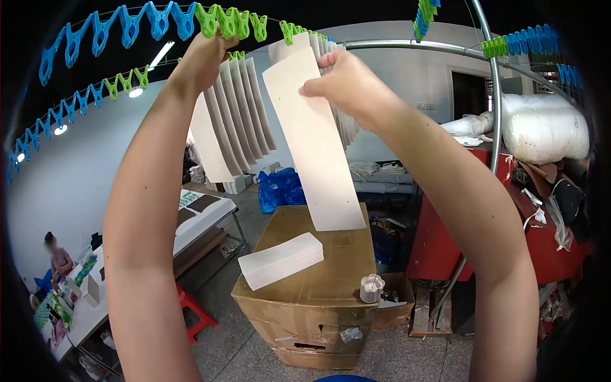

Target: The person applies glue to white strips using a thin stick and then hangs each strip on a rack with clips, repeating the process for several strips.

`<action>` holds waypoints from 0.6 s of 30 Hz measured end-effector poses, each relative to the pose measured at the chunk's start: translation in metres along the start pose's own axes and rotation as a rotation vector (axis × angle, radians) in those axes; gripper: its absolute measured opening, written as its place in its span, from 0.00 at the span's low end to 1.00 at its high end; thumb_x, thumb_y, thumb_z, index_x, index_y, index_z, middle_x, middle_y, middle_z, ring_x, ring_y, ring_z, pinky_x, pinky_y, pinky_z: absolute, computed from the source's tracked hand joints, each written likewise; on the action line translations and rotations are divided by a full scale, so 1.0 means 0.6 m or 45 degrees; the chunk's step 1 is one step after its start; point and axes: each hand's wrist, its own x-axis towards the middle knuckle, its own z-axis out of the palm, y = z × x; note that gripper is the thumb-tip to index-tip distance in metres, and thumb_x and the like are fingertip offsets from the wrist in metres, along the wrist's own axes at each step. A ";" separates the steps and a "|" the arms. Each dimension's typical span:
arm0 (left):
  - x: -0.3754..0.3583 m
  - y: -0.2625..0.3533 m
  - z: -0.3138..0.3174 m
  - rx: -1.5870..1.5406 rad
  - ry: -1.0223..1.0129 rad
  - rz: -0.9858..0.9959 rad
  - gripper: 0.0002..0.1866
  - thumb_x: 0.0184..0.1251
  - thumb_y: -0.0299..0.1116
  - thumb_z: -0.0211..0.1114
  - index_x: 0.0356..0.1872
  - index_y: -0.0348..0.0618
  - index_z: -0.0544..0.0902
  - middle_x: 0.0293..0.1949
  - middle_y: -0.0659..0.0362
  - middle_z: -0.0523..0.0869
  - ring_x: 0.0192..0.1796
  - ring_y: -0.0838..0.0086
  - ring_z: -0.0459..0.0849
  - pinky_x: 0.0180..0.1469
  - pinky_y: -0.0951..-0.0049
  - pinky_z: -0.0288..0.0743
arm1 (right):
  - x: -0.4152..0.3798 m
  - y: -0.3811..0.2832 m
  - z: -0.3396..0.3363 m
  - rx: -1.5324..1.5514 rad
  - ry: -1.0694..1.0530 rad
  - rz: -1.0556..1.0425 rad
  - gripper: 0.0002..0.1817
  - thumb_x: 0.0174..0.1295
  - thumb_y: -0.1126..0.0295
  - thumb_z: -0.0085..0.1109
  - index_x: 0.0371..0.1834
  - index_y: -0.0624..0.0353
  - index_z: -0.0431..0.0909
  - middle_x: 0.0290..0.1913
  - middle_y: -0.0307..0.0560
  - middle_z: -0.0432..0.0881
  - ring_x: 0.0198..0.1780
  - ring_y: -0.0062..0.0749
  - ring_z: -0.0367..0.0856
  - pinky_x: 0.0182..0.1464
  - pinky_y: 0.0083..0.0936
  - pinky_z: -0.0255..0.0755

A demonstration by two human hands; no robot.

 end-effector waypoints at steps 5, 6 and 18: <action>0.051 0.014 0.017 -0.077 -0.330 0.349 0.22 0.75 0.52 0.62 0.63 0.56 0.82 0.57 0.62 0.84 0.64 0.71 0.75 0.70 0.61 0.62 | 0.067 -0.019 0.002 -0.152 0.050 -0.090 0.24 0.46 0.70 0.72 0.47 0.66 0.78 0.34 0.45 0.81 0.33 0.29 0.79 0.34 0.30 0.75; 0.061 0.010 0.021 -0.102 -0.373 0.353 0.22 0.74 0.54 0.63 0.62 0.58 0.83 0.57 0.62 0.84 0.64 0.69 0.74 0.70 0.61 0.62 | 0.071 -0.021 0.002 -0.154 0.054 -0.093 0.24 0.46 0.70 0.72 0.47 0.66 0.78 0.34 0.45 0.81 0.33 0.29 0.79 0.34 0.30 0.75; 0.057 -0.009 0.032 -0.147 -0.327 0.492 0.26 0.68 0.61 0.67 0.60 0.60 0.84 0.56 0.59 0.86 0.67 0.67 0.75 0.69 0.52 0.62 | 0.106 -0.033 0.014 -0.209 0.042 -0.065 0.24 0.47 0.69 0.74 0.48 0.65 0.78 0.41 0.47 0.82 0.40 0.29 0.82 0.44 0.26 0.78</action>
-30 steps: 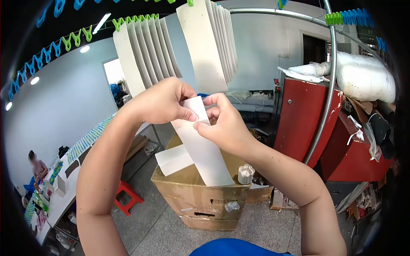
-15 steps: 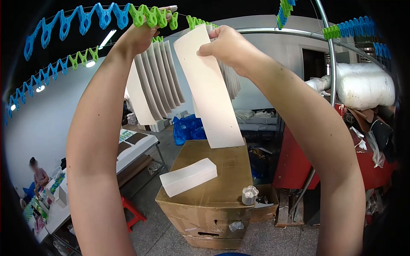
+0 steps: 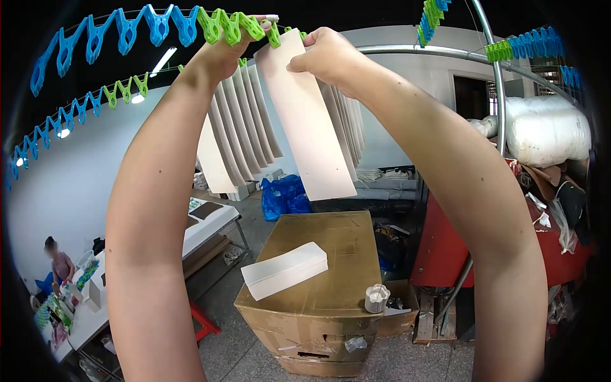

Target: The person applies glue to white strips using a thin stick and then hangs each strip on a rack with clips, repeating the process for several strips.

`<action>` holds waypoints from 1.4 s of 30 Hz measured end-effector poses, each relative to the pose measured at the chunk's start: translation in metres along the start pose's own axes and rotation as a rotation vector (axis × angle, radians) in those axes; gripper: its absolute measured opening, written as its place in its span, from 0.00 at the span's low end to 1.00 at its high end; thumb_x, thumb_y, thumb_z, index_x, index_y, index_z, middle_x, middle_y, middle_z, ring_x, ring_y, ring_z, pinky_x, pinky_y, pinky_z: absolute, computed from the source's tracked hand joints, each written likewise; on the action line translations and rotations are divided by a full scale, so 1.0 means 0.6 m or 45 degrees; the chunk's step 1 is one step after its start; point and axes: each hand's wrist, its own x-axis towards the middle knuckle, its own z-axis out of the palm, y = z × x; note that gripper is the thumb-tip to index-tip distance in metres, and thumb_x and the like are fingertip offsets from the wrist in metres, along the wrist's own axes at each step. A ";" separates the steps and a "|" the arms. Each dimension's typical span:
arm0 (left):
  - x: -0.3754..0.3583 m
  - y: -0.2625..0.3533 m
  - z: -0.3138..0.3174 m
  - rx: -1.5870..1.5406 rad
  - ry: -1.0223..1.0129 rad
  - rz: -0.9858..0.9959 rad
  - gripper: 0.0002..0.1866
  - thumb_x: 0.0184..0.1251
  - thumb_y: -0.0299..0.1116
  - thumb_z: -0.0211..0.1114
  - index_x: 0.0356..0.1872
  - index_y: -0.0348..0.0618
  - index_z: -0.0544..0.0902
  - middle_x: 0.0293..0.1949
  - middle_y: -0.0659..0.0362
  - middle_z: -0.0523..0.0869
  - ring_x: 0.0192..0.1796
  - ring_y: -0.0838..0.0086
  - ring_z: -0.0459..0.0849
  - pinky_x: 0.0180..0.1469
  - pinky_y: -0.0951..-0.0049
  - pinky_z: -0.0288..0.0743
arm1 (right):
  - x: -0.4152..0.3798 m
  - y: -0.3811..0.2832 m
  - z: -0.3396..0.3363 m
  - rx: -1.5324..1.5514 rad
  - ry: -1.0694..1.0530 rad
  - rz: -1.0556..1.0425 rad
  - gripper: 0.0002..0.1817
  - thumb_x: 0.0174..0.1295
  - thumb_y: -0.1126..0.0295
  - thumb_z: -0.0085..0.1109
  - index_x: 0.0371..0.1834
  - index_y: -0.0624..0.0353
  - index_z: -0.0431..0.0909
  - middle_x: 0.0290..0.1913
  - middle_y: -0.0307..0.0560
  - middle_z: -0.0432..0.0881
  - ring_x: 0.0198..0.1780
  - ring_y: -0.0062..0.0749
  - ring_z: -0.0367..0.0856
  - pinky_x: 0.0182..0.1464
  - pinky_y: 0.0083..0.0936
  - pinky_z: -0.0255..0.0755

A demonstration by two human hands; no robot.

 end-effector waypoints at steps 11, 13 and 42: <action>0.022 -0.031 0.027 0.087 -0.037 -0.111 0.29 0.73 0.56 0.63 0.68 0.52 0.77 0.63 0.58 0.81 0.73 0.63 0.68 0.79 0.55 0.50 | -0.011 0.011 -0.013 -0.246 0.280 0.029 0.46 0.48 0.55 0.71 0.67 0.68 0.63 0.58 0.59 0.79 0.61 0.46 0.79 0.61 0.35 0.77; 0.031 -0.036 0.040 0.064 0.023 -0.156 0.29 0.73 0.55 0.63 0.68 0.52 0.78 0.63 0.58 0.81 0.73 0.63 0.69 0.78 0.55 0.50 | -0.020 0.017 -0.030 -0.247 0.324 0.004 0.47 0.47 0.53 0.70 0.68 0.68 0.63 0.59 0.60 0.78 0.62 0.47 0.78 0.62 0.36 0.75; -0.816 -0.314 0.158 0.369 -0.832 -1.332 0.40 0.52 0.45 0.80 0.66 0.38 0.76 0.57 0.43 0.85 0.60 0.56 0.84 0.63 0.63 0.74 | -0.604 0.367 -0.015 -0.197 -0.506 0.461 0.08 0.64 0.72 0.66 0.40 0.66 0.81 0.28 0.42 0.80 0.30 0.22 0.77 0.36 0.23 0.75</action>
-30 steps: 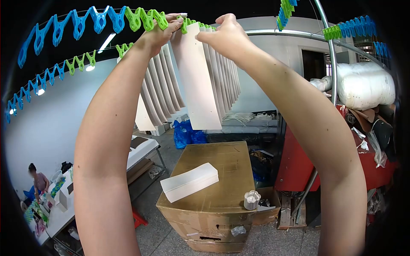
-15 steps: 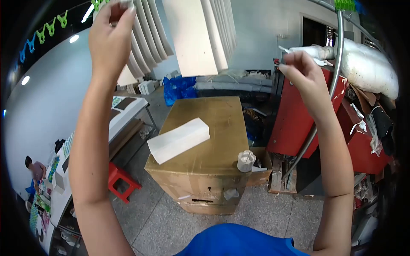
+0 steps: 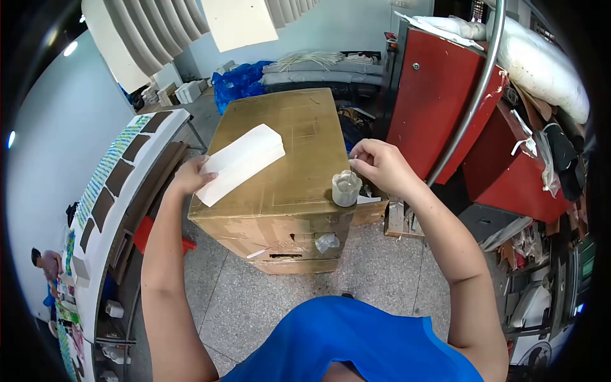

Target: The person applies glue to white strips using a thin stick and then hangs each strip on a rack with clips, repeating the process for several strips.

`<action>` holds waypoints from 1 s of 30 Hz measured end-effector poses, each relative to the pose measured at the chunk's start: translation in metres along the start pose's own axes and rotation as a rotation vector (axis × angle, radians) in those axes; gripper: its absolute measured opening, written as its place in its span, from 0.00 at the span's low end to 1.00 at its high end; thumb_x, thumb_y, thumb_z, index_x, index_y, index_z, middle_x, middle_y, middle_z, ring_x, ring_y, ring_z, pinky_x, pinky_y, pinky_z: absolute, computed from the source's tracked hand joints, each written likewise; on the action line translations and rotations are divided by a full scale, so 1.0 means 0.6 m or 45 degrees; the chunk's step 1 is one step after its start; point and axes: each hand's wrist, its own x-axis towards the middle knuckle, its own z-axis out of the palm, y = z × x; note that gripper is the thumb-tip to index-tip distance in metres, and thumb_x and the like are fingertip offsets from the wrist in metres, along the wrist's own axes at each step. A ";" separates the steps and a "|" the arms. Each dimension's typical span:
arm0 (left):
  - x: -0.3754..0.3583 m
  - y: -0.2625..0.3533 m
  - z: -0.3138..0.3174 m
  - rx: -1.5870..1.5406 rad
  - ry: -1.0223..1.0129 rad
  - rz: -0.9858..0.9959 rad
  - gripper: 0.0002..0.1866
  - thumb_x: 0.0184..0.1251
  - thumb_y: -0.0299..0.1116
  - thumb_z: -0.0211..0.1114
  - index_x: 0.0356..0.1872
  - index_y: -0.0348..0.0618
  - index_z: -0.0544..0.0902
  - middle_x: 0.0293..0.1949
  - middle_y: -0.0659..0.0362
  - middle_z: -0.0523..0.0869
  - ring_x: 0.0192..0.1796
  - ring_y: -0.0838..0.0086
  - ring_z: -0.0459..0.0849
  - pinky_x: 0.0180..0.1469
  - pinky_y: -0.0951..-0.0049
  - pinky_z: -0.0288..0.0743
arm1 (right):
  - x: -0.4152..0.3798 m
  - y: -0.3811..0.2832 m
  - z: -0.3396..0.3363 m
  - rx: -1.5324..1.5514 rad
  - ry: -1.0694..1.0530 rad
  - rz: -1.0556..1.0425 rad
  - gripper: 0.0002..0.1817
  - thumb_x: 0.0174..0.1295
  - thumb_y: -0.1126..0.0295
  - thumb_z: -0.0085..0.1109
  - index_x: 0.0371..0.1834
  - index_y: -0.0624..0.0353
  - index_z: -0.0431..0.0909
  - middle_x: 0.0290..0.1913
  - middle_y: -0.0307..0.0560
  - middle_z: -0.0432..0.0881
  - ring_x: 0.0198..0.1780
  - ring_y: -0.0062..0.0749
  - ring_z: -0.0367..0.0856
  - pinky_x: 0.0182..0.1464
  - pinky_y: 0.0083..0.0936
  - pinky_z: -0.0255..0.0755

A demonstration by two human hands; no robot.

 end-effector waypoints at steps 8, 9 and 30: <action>-0.085 0.115 -0.039 0.441 0.622 0.187 0.25 0.50 0.34 0.76 0.51 0.40 0.80 0.46 0.45 0.82 0.48 0.47 0.82 0.48 0.54 0.77 | 0.003 0.019 0.031 -0.168 -0.100 0.154 0.08 0.60 0.69 0.68 0.33 0.64 0.84 0.32 0.53 0.86 0.35 0.43 0.87 0.38 0.34 0.78; -0.100 0.116 -0.047 0.555 0.586 0.106 0.18 0.54 0.31 0.73 0.46 0.38 0.82 0.43 0.45 0.82 0.45 0.46 0.82 0.46 0.54 0.76 | 0.004 0.024 0.036 -0.208 -0.097 0.118 0.08 0.59 0.68 0.69 0.33 0.63 0.84 0.32 0.53 0.86 0.36 0.44 0.87 0.38 0.35 0.78; -0.390 0.119 0.275 -2.209 0.310 0.186 0.15 0.65 0.27 0.72 0.48 0.45 0.75 0.36 0.60 0.82 0.40 0.68 0.82 0.47 0.62 0.80 | 0.049 -0.060 -0.063 -0.100 0.050 0.115 0.13 0.56 0.66 0.72 0.26 0.65 0.82 0.23 0.44 0.82 0.25 0.23 0.78 0.32 0.23 0.75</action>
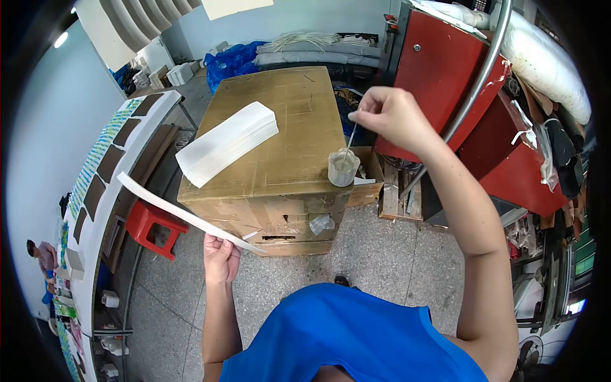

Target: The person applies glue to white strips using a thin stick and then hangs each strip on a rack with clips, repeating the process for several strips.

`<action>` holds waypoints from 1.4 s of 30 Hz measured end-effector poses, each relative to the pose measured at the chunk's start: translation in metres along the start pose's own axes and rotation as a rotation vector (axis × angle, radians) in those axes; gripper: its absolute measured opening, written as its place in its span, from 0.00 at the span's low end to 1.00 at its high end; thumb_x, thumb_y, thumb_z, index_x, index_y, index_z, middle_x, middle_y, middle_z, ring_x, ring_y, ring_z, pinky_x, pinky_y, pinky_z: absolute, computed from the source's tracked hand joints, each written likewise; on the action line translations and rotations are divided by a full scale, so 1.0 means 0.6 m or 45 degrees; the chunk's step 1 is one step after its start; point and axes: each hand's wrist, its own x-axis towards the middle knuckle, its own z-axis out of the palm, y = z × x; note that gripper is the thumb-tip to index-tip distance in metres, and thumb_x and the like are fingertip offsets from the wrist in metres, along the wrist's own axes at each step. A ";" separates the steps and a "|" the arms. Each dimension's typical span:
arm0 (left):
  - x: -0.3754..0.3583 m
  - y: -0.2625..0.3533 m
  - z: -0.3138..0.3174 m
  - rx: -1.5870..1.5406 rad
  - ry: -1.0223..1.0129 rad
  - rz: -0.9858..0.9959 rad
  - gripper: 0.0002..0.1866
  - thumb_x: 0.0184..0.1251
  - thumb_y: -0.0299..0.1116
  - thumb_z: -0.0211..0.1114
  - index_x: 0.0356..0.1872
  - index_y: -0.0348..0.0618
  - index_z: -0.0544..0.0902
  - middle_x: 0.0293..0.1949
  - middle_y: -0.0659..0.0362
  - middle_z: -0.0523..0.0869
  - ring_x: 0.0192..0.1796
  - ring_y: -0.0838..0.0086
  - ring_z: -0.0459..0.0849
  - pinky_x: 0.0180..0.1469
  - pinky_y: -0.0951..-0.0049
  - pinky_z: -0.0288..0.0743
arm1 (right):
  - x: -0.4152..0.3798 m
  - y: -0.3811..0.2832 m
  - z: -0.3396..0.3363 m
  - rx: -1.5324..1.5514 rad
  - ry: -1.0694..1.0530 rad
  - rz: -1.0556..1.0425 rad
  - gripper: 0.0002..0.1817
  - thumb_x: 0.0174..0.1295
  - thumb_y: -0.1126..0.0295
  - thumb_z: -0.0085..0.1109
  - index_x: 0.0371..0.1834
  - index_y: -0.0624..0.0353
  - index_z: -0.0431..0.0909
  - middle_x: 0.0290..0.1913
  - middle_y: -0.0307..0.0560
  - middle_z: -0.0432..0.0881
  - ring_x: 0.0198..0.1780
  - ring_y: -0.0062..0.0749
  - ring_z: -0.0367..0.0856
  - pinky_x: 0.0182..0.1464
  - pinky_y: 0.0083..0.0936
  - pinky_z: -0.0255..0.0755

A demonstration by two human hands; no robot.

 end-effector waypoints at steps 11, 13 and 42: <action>-0.012 -0.046 0.022 0.004 -0.140 -0.131 0.13 0.68 0.28 0.69 0.50 0.44 0.77 0.39 0.55 0.85 0.42 0.63 0.84 0.46 0.60 0.80 | -0.054 -0.019 -0.121 1.050 0.306 0.049 0.09 0.67 0.67 0.67 0.32 0.56 0.78 0.29 0.37 0.82 0.28 0.14 0.78 0.31 0.12 0.70; -0.012 -0.043 0.035 -0.023 -0.184 -0.181 0.14 0.67 0.29 0.70 0.51 0.43 0.78 0.40 0.54 0.85 0.43 0.64 0.84 0.47 0.61 0.79 | -0.056 0.010 -0.096 1.388 0.251 0.027 0.06 0.70 0.70 0.62 0.35 0.57 0.77 0.31 0.39 0.83 0.29 0.16 0.80 0.31 0.13 0.72; -0.040 -0.044 0.053 -0.051 -0.219 -0.296 0.12 0.69 0.24 0.66 0.51 0.46 0.80 0.41 0.56 0.87 0.44 0.70 0.87 0.45 0.69 0.82 | -0.030 -0.018 0.072 2.130 0.035 0.207 0.06 0.72 0.70 0.57 0.36 0.55 0.76 0.32 0.38 0.83 0.29 0.14 0.80 0.31 0.14 0.73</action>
